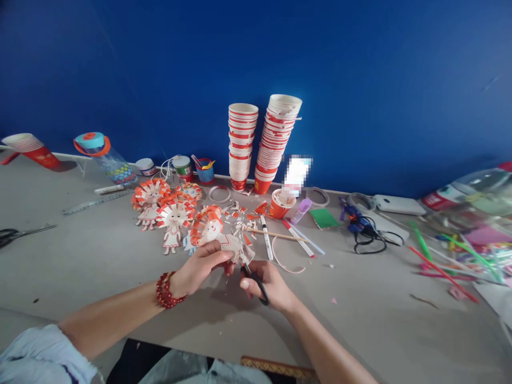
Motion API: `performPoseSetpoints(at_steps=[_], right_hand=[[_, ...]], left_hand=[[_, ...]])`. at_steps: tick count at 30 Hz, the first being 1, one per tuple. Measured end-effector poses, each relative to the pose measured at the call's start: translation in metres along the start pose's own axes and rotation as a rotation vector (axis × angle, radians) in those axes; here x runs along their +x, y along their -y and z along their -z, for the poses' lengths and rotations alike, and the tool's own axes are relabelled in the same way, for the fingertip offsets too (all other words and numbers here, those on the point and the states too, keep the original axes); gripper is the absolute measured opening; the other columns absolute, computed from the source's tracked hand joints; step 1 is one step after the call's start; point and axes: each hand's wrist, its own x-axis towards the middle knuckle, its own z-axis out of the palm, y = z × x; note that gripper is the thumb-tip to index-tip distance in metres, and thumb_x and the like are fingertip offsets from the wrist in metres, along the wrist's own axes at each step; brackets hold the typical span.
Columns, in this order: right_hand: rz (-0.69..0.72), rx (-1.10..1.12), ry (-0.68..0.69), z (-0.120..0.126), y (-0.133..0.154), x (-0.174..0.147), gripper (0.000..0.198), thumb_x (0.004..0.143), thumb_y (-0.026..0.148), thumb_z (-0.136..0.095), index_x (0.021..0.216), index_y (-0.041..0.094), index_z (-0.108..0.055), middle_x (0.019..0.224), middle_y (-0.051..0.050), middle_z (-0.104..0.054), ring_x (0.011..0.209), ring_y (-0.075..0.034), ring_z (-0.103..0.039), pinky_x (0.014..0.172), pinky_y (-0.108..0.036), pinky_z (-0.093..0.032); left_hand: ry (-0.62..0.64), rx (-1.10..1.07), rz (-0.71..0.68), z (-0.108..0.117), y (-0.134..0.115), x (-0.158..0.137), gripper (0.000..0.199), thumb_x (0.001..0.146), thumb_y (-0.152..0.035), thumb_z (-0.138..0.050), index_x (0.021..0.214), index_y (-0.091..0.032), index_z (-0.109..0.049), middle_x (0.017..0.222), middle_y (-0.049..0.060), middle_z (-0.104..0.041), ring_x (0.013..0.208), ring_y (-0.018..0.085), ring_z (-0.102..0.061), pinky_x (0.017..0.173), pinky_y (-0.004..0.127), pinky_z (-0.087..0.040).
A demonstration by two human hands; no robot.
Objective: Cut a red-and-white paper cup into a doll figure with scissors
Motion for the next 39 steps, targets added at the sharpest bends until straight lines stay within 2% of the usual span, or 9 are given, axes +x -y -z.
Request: performPoseSetpoints(at_steps=[6,14,22,31,39], right_hand=[[-0.019,0.006,0.027,0.000,-0.002,0.001,0.061,0.070,0.076,-0.052,0.062,0.015,-0.051,0.050,0.000,-0.051,0.046,-0.011,-0.043,0.046,-0.022,-0.028],[-0.032,0.018,0.035,0.000,-0.005,0.000,0.059,0.070,0.074,-0.055,0.061,0.016,-0.050,0.048,0.001,-0.049,0.044,-0.009,-0.040,0.044,-0.021,-0.026],[-0.046,0.059,0.022,-0.002,-0.008,-0.001,0.059,0.069,0.074,-0.055,0.061,0.016,-0.047,0.048,0.003,-0.046,0.042,-0.008,-0.037,0.043,-0.021,-0.024],[-0.044,0.054,-0.020,-0.004,-0.010,-0.004,0.057,0.071,0.072,-0.055,0.060,0.017,-0.046,0.048,0.004,-0.043,0.041,-0.007,-0.035,0.040,-0.021,-0.022],[-0.012,0.069,-0.043,-0.007,-0.005,-0.001,0.059,0.068,0.074,-0.057,0.061,0.016,-0.050,0.047,0.003,-0.047,0.040,-0.008,-0.038,0.041,-0.021,-0.025]], left_hand=[[-0.019,0.231,-0.060,0.004,-0.003,-0.002,0.022,0.084,-0.032,-0.054,0.069,-0.017,-0.058,0.065,0.001,-0.064,0.068,0.016,-0.059,0.069,0.027,-0.045],[-0.026,0.348,-0.104,0.010,-0.004,0.001,0.021,0.083,-0.033,-0.055,0.070,-0.017,-0.057,0.068,0.003,-0.064,0.067,0.016,-0.060,0.065,0.027,-0.045],[-0.003,0.341,-0.123,0.008,-0.012,0.001,0.021,0.083,-0.030,-0.054,0.067,-0.017,-0.056,0.065,0.001,-0.062,0.065,0.015,-0.059,0.065,0.027,-0.045],[0.045,0.251,-0.133,0.007,-0.012,0.001,0.019,0.084,-0.028,-0.052,0.073,-0.016,-0.061,0.067,0.002,-0.062,0.066,0.015,-0.058,0.067,0.027,-0.045],[0.027,0.205,-0.114,0.005,-0.009,0.000,0.021,0.084,-0.029,-0.053,0.070,-0.016,-0.062,0.064,0.001,-0.062,0.066,0.015,-0.058,0.069,0.027,-0.045]])
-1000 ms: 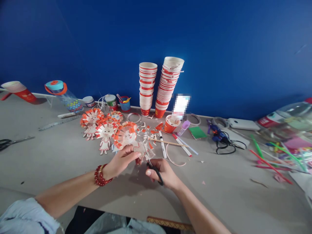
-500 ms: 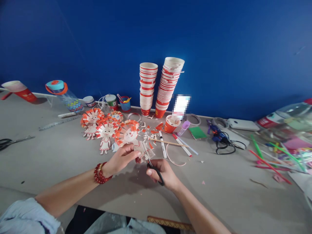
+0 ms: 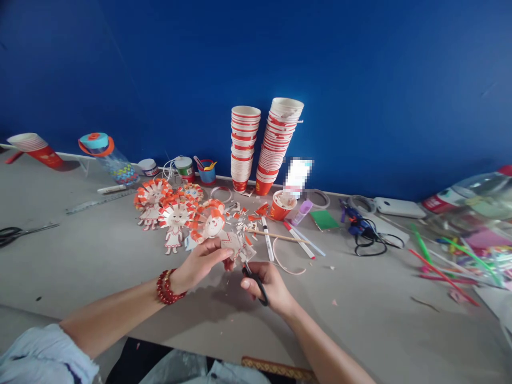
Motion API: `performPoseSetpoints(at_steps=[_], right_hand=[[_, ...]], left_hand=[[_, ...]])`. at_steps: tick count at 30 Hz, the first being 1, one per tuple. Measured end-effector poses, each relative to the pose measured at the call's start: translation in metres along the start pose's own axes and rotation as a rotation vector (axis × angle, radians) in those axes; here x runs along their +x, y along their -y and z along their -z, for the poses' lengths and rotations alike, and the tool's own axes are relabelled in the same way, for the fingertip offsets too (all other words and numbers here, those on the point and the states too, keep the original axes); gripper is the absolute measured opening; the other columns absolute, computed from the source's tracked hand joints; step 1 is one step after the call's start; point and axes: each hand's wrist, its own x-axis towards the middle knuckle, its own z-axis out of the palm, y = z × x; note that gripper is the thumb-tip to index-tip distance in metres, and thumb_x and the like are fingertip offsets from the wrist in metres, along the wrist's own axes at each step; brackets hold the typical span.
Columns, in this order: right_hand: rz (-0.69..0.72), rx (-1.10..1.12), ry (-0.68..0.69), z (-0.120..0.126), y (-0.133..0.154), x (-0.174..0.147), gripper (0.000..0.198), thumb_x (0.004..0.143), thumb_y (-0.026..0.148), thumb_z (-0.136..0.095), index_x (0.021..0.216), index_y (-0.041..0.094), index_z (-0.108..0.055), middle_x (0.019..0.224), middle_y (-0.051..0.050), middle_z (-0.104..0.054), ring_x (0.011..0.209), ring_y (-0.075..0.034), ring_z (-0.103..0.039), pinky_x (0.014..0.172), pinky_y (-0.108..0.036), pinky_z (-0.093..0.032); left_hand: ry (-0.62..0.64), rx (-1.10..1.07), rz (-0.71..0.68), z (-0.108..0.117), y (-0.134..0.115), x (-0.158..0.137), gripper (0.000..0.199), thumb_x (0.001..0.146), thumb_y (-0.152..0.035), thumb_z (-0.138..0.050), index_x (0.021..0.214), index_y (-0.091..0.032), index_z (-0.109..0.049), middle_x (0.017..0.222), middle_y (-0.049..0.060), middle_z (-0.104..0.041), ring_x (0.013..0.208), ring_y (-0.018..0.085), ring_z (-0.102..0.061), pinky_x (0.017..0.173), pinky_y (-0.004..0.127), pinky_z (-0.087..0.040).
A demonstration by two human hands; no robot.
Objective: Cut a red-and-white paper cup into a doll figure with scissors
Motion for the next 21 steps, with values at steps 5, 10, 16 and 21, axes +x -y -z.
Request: performPoseSetpoints(at_steps=[5,10,16,21], right_hand=[[0.018,0.016,0.004,0.000,-0.001,0.000,0.060,0.068,0.074,-0.056,0.063,0.015,-0.052,0.048,0.001,-0.049,0.042,-0.010,-0.042,0.042,-0.022,-0.027],[0.011,0.051,-0.011,-0.001,-0.002,-0.001,0.060,0.068,0.074,-0.057,0.063,0.015,-0.052,0.049,0.000,-0.051,0.041,-0.009,-0.042,0.042,-0.022,-0.027],[0.025,0.074,-0.056,-0.006,0.004,0.000,0.061,0.068,0.074,-0.056,0.066,0.014,-0.055,0.048,0.000,-0.050,0.041,-0.009,-0.041,0.042,-0.022,-0.028],[0.074,0.120,-0.074,-0.009,0.010,0.002,0.058,0.068,0.073,-0.058,0.066,0.015,-0.057,0.047,0.001,-0.049,0.042,-0.010,-0.040,0.039,-0.021,-0.033]], left_hand=[[-0.015,-0.136,0.036,-0.005,0.004,-0.001,0.019,0.084,-0.028,-0.055,0.072,-0.015,-0.061,0.064,0.001,-0.060,0.063,0.014,-0.056,0.069,0.029,-0.044],[-0.053,-0.252,0.105,-0.011,0.006,-0.002,0.021,0.082,-0.030,-0.059,0.068,-0.014,-0.058,0.063,0.002,-0.062,0.060,0.014,-0.056,0.067,0.030,-0.044],[-0.059,-0.355,0.142,-0.017,0.007,-0.004,0.024,0.079,-0.033,-0.064,0.067,-0.013,-0.059,0.066,0.003,-0.064,0.059,0.013,-0.056,0.063,0.028,-0.043],[-0.028,-0.426,0.202,-0.023,0.007,-0.007,0.029,0.080,-0.039,-0.062,0.073,-0.011,-0.065,0.065,0.003,-0.062,0.062,0.012,-0.056,0.062,0.025,-0.042]])
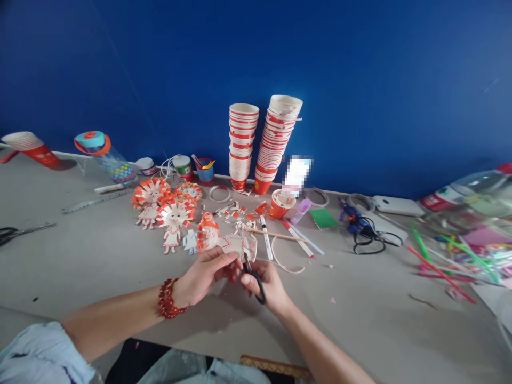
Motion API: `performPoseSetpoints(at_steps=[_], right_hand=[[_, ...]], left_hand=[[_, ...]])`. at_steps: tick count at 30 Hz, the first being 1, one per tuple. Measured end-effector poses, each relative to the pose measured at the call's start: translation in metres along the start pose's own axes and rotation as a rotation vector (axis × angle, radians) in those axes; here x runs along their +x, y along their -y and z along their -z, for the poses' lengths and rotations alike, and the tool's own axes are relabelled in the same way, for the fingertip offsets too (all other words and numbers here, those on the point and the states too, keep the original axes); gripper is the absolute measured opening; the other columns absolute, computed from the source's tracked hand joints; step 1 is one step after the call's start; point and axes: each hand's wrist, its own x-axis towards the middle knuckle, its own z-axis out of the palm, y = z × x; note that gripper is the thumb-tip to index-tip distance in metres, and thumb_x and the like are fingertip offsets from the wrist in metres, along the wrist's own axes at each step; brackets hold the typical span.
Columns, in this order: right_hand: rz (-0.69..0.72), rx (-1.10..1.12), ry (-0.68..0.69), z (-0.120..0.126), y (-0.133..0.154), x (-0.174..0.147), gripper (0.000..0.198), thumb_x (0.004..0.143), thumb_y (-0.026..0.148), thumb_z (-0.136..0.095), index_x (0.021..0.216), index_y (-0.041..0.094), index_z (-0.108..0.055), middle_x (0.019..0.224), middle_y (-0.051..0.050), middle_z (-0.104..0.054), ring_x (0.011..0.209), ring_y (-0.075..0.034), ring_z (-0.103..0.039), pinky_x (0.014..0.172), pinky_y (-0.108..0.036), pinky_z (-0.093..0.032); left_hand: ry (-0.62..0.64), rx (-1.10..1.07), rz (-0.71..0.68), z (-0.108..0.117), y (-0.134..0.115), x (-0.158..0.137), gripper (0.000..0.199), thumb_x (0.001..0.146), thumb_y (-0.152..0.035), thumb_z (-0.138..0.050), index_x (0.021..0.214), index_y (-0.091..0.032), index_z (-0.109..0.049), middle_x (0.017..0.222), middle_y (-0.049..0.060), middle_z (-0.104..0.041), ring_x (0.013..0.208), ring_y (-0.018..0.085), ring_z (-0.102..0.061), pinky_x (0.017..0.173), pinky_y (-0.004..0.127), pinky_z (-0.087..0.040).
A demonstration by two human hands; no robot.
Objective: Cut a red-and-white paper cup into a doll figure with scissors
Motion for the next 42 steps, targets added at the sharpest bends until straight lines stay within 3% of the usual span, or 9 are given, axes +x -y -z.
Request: performPoseSetpoints(at_steps=[11,25,32,35,37,39,40,42], right_hand=[[0.064,0.004,-0.042,-0.005,-0.002,0.000,0.054,0.073,0.067,-0.058,0.065,0.013,-0.058,0.049,0.001,-0.049,0.042,-0.009,-0.039,0.040,-0.020,-0.033],[0.071,-0.012,-0.055,-0.004,-0.008,-0.001,0.053,0.075,0.065,-0.058,0.064,0.013,-0.056,0.051,0.001,-0.049,0.042,-0.008,-0.038,0.039,-0.019,-0.031],[0.010,-0.070,-0.130,0.003,-0.009,-0.002,0.052,0.072,0.066,-0.060,0.064,0.015,-0.054,0.051,0.002,-0.049,0.041,-0.008,-0.039,0.039,-0.019,-0.031],[-0.012,-0.107,-0.150,0.011,-0.005,-0.001,0.051,0.072,0.065,-0.059,0.061,0.016,-0.050,0.049,0.002,-0.049,0.041,-0.009,-0.041,0.040,-0.020,-0.031],[-0.019,-0.144,-0.143,0.017,-0.002,-0.001,0.052,0.072,0.066,-0.059,0.060,0.016,-0.049,0.048,0.002,-0.049,0.042,-0.009,-0.040,0.041,-0.020,-0.029],[-0.031,-0.186,-0.140,0.020,0.001,-0.002,0.052,0.071,0.066,-0.059,0.059,0.017,-0.049,0.046,0.003,-0.047,0.042,-0.009,-0.039,0.041,-0.020,-0.027],[-0.043,-0.198,-0.138,0.021,0.002,-0.002,0.053,0.071,0.067,-0.060,0.060,0.016,-0.049,0.046,0.003,-0.047,0.042,-0.009,-0.039,0.041,-0.021,-0.026],[-0.065,-0.196,-0.116,0.022,0.002,-0.003,0.054,0.069,0.069,-0.060,0.062,0.016,-0.050,0.047,0.003,-0.048,0.042,-0.009,-0.039,0.041,-0.020,-0.025]], left_hand=[[0.063,-0.064,0.023,-0.001,0.004,0.001,0.031,0.085,-0.038,-0.057,0.077,-0.010,-0.067,0.062,0.004,-0.061,0.059,0.011,-0.056,0.058,0.023,-0.040],[0.045,-0.097,0.029,-0.003,0.007,-0.002,0.030,0.084,-0.040,-0.058,0.077,-0.011,-0.066,0.064,0.003,-0.061,0.061,0.013,-0.061,0.054,0.022,-0.039],[0.050,-0.089,-0.015,-0.006,0.005,-0.004,0.024,0.086,-0.039,-0.056,0.084,-0.015,-0.060,0.078,0.004,-0.064,0.073,0.015,-0.063,0.059,0.023,-0.044],[0.126,0.034,0.006,-0.008,0.001,-0.008,0.029,0.087,-0.036,-0.054,0.110,-0.018,-0.055,0.095,0.007,-0.064,0.088,0.018,-0.062,0.063,0.026,-0.049],[0.207,0.217,0.074,-0.008,-0.003,-0.012,0.040,0.086,-0.034,-0.055,0.123,-0.021,-0.048,0.097,0.007,-0.063,0.084,0.019,-0.063,0.058,0.025,-0.049],[0.276,0.503,0.067,-0.005,-0.008,-0.016,0.032,0.087,-0.032,-0.052,0.116,-0.021,-0.054,0.088,0.005,-0.064,0.069,0.015,-0.062,0.052,0.023,-0.046],[0.275,0.666,-0.008,-0.004,-0.011,-0.017,0.023,0.088,-0.031,-0.050,0.105,-0.019,-0.060,0.081,0.004,-0.064,0.062,0.014,-0.060,0.051,0.023,-0.045],[0.137,0.967,-0.314,-0.001,-0.021,-0.020,0.022,0.089,-0.028,-0.046,0.081,-0.017,-0.063,0.069,0.003,-0.061,0.061,0.013,-0.056,0.060,0.027,-0.045]])
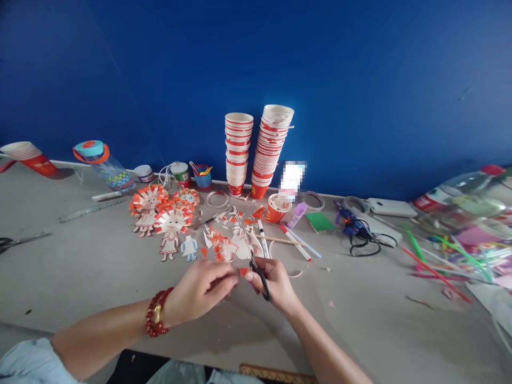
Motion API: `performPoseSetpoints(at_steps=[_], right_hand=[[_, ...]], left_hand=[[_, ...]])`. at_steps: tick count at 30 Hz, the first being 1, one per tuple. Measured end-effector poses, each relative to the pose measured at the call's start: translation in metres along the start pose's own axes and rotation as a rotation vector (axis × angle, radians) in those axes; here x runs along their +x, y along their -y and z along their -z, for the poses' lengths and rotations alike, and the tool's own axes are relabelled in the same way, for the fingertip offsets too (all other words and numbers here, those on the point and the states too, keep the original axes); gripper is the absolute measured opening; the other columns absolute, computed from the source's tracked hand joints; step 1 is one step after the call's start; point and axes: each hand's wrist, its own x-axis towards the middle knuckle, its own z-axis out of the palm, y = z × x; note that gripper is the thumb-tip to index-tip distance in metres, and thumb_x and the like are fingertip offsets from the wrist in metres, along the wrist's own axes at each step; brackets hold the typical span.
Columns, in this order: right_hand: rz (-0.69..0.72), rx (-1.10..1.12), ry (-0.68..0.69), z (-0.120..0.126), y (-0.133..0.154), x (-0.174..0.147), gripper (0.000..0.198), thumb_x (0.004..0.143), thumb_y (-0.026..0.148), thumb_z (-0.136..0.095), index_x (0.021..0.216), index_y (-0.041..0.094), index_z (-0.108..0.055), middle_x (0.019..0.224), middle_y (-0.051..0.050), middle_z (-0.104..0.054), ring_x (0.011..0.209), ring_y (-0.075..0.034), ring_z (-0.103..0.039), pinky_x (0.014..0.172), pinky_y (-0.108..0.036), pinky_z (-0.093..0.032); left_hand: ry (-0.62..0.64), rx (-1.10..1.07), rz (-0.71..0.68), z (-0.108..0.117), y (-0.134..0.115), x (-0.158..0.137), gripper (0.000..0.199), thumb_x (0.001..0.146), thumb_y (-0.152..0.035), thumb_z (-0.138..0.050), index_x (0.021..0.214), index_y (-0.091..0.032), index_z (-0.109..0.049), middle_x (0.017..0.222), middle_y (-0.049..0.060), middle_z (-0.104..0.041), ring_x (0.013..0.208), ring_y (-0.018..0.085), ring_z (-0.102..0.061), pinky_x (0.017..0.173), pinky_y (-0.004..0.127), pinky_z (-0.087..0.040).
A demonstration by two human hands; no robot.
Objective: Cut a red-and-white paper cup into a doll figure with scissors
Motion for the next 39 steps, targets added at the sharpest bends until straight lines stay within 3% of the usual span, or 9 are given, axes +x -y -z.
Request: performPoseSetpoints(at_steps=[3,5,7,9,12,17,29,35,39], right_hand=[[-0.006,0.023,0.058,-0.002,0.000,-0.001,0.055,0.068,0.070,-0.060,0.063,0.016,-0.051,0.046,0.003,-0.047,0.041,-0.009,-0.038,0.041,-0.020,-0.024],[-0.001,0.037,0.101,-0.005,0.000,-0.002,0.056,0.068,0.070,-0.060,0.060,0.016,-0.050,0.045,0.003,-0.046,0.041,-0.009,-0.038,0.041,-0.021,-0.024],[0.010,0.043,0.134,-0.007,0.002,-0.003,0.056,0.068,0.071,-0.059,0.057,0.017,-0.049,0.044,0.003,-0.045,0.040,-0.009,-0.037,0.041,-0.021,-0.024],[0.027,0.050,0.157,-0.009,0.003,-0.003,0.057,0.068,0.071,-0.058,0.056,0.017,-0.049,0.044,0.002,-0.045,0.040,-0.009,-0.038,0.041,-0.021,-0.024],[0.064,0.058,0.184,-0.009,0.003,-0.003,0.058,0.069,0.072,-0.056,0.056,0.016,-0.051,0.044,0.002,-0.046,0.040,-0.009,-0.038,0.042,-0.022,-0.024],[0.099,0.083,0.231,-0.009,0.000,-0.004,0.061,0.071,0.074,-0.052,0.056,0.014,-0.054,0.046,0.000,-0.049,0.041,-0.009,-0.040,0.043,-0.022,-0.025],[0.102,0.129,0.309,-0.008,-0.001,-0.003,0.063,0.069,0.076,-0.052,0.053,0.015,-0.052,0.046,0.000,-0.048,0.041,-0.010,-0.040,0.043,-0.022,-0.026],[0.064,0.193,0.224,-0.016,-0.006,-0.006,0.061,0.065,0.077,-0.055,0.059,0.016,-0.051,0.047,0.002,-0.046,0.040,-0.009,-0.036,0.040,-0.022,-0.025],[0.083,0.202,0.095,-0.021,-0.008,-0.009,0.061,0.064,0.076,-0.058,0.069,0.015,-0.058,0.058,-0.002,-0.053,0.050,-0.012,-0.042,0.045,-0.022,-0.034]], left_hand=[[-0.363,0.183,-0.298,0.017,-0.007,0.004,0.009,0.085,-0.023,-0.053,0.088,-0.018,-0.059,0.083,0.007,-0.062,0.080,0.019,-0.057,0.076,0.032,-0.045],[-0.457,0.211,-0.290,0.025,-0.011,0.009,0.018,0.084,-0.022,-0.054,0.102,-0.019,-0.058,0.106,0.011,-0.061,0.103,0.024,-0.054,0.091,0.037,-0.041],[-0.382,0.186,-0.214,0.028,-0.012,0.014,0.017,0.085,-0.026,-0.055,0.099,-0.020,-0.060,0.103,0.010,-0.063,0.099,0.023,-0.056,0.086,0.033,-0.043],[-0.264,0.086,-0.098,0.027,-0.010,0.017,0.014,0.087,-0.028,-0.051,0.092,-0.020,-0.061,0.087,0.006,-0.065,0.081,0.019,-0.060,0.065,0.025,-0.046],[-0.199,-0.009,-0.022,0.023,-0.006,0.017,0.014,0.086,-0.029,-0.051,0.083,-0.019,-0.061,0.077,0.003,-0.064,0.068,0.015,-0.058,0.049,0.019,-0.038],[-0.147,-0.094,0.020,0.019,-0.004,0.014,0.016,0.085,-0.030,-0.053,0.076,-0.017,-0.057,0.068,0.001,-0.058,0.063,0.012,-0.051,0.050,0.019,-0.035],[-0.115,-0.238,0.050,0.013,0.000,0.013,0.016,0.084,-0.032,-0.055,0.078,-0.017,-0.056,0.070,0.001,-0.055,0.063,0.012,-0.047,0.054,0.020,-0.036],[-0.134,-0.320,0.062,0.010,0.002,0.013,0.018,0.083,-0.033,-0.057,0.075,-0.017,-0.055,0.067,-0.001,-0.052,0.061,0.011,-0.047,0.055,0.021,-0.037],[-0.117,-0.425,0.079,0.004,0.003,0.013,0.020,0.083,-0.035,-0.058,0.076,-0.017,-0.055,0.069,0.001,-0.057,0.063,0.012,-0.053,0.059,0.023,-0.042]])
